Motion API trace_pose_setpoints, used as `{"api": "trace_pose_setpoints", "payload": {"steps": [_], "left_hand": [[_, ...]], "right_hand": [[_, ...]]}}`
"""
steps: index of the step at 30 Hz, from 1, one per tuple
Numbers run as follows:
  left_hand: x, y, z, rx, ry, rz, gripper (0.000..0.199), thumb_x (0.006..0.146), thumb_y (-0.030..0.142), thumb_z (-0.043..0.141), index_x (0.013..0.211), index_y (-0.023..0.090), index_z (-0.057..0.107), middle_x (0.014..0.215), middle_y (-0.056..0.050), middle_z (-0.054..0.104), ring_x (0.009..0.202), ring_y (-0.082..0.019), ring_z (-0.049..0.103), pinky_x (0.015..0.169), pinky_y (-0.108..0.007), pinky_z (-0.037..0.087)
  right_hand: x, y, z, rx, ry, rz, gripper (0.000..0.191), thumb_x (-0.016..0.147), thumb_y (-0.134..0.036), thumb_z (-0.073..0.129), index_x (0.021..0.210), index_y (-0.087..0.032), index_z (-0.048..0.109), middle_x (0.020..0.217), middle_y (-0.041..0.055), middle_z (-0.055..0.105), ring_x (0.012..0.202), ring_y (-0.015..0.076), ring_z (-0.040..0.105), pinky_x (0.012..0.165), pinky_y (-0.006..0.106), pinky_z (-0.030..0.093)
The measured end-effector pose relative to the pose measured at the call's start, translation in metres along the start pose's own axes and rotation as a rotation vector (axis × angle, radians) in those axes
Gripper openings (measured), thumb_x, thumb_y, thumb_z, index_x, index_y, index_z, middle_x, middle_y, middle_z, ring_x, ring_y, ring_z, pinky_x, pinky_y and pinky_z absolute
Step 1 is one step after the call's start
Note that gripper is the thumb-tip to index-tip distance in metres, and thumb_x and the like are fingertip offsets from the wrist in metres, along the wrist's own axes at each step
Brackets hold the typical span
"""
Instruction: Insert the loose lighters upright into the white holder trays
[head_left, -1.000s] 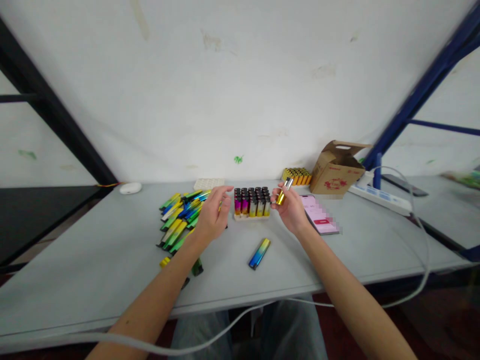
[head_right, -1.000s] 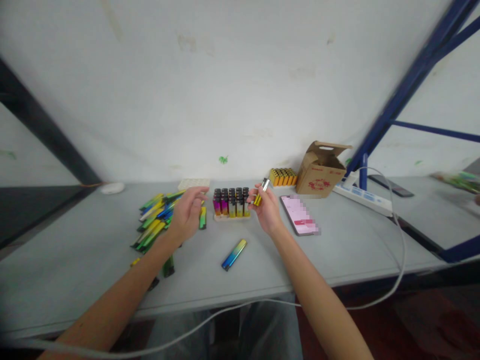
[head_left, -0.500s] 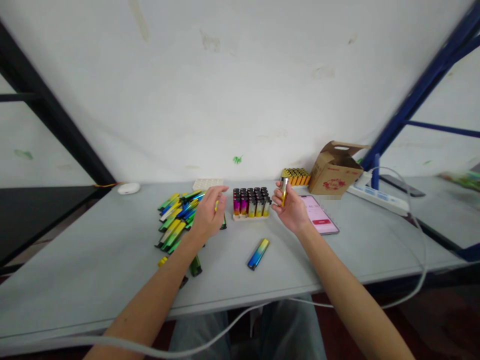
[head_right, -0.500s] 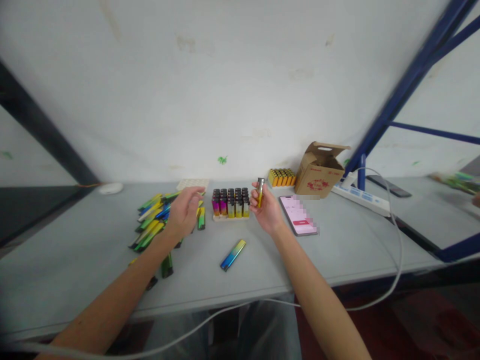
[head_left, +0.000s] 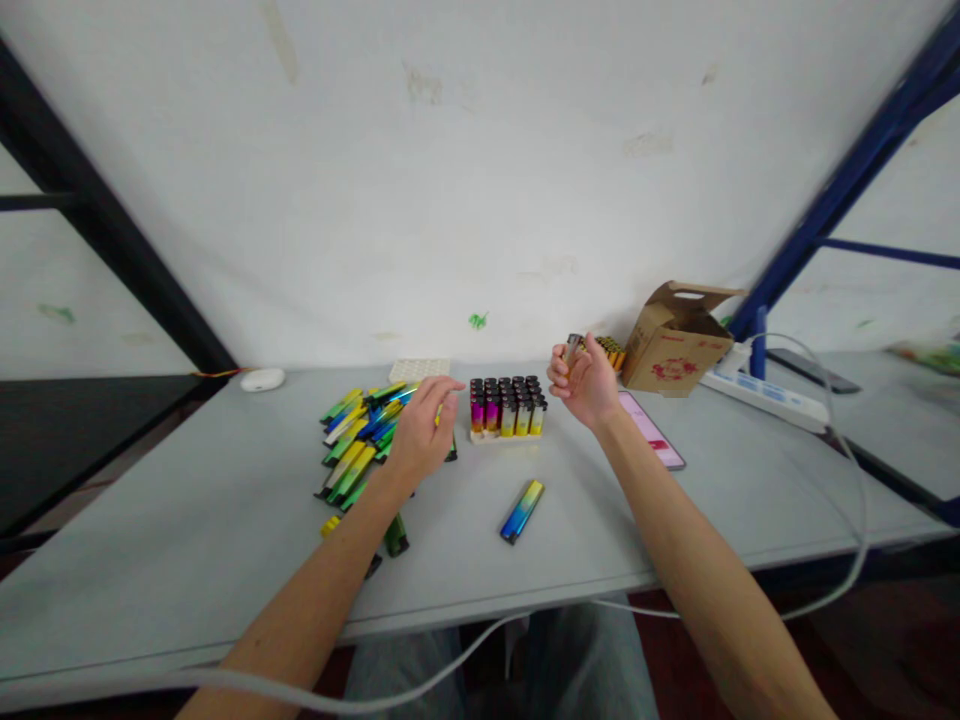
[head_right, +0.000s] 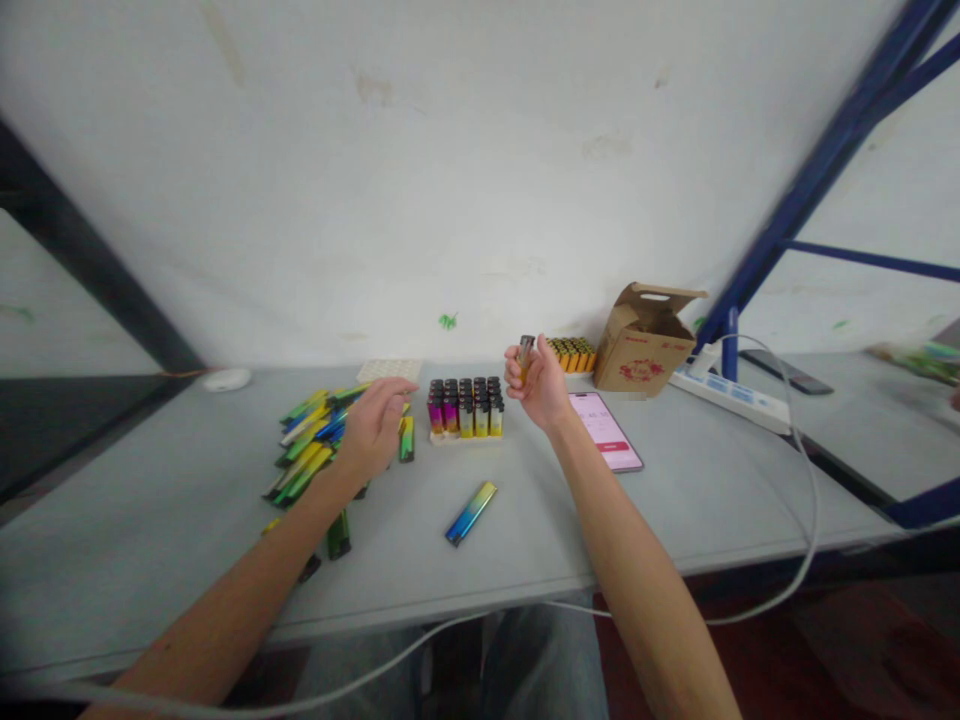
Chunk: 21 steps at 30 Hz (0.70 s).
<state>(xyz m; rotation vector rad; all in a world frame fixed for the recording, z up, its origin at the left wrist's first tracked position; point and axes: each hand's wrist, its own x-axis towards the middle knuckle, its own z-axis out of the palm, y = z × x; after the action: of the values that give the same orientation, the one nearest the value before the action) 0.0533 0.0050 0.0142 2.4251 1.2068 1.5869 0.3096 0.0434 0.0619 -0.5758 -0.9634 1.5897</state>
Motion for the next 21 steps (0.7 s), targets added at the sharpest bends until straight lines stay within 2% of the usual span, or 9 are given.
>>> {"api": "trace_pose_setpoints", "payload": {"steps": [4,7,14,21], "left_hand": [[0.001,0.001,0.000,-0.002,0.001,0.001,0.038,0.103,0.034,0.029,0.103,0.017,0.064,0.104,-0.010,0.064,0.103,-0.021,0.060,0.095,-0.037,0.049],[0.001,0.001,0.000,0.005,-0.010,0.012,0.039,0.103,0.033,0.030,0.101,0.017,0.065,0.103,-0.010,0.064,0.102,-0.022,0.061,0.095,-0.037,0.049],[-0.001,-0.001,0.001,0.017,-0.002,-0.027,0.033,0.102,0.032,0.033,0.115,0.017,0.059,0.106,-0.008,0.066,0.095,-0.020,0.063,0.089,-0.034,0.050],[0.001,0.001,-0.001,0.018,-0.021,0.009,0.031,0.102,0.030,0.032,0.100,0.018,0.060,0.097,-0.007,0.065,0.097,-0.021,0.061,0.089,-0.035,0.049]], "right_hand": [[-0.006,0.000,-0.005,-0.050,-0.009,0.056,0.050,0.086,-0.067,0.052,0.073,-0.018,0.055,0.054,-0.0050,0.037,0.044,0.0077,0.033,0.037,0.016,0.022],[-0.012,-0.003,-0.011,-0.054,-0.068,0.137,0.055,0.087,-0.069,0.048,0.065,-0.019,0.048,0.054,-0.0044,0.036,0.045,0.0081,0.032,0.036,0.016,0.021],[-0.018,0.002,-0.016,0.040,-0.210,0.281,0.064,0.088,-0.075,0.034,0.054,-0.021,0.031,0.047,-0.0074,0.020,0.042,0.0077,0.015,0.035,0.016,0.017],[-0.017,0.011,-0.018,-0.040,-0.233,0.308,0.065,0.086,-0.075,0.036,0.050,-0.022,0.030,0.045,-0.0080,0.018,0.042,0.0078,0.013,0.035,0.017,0.019]]}}
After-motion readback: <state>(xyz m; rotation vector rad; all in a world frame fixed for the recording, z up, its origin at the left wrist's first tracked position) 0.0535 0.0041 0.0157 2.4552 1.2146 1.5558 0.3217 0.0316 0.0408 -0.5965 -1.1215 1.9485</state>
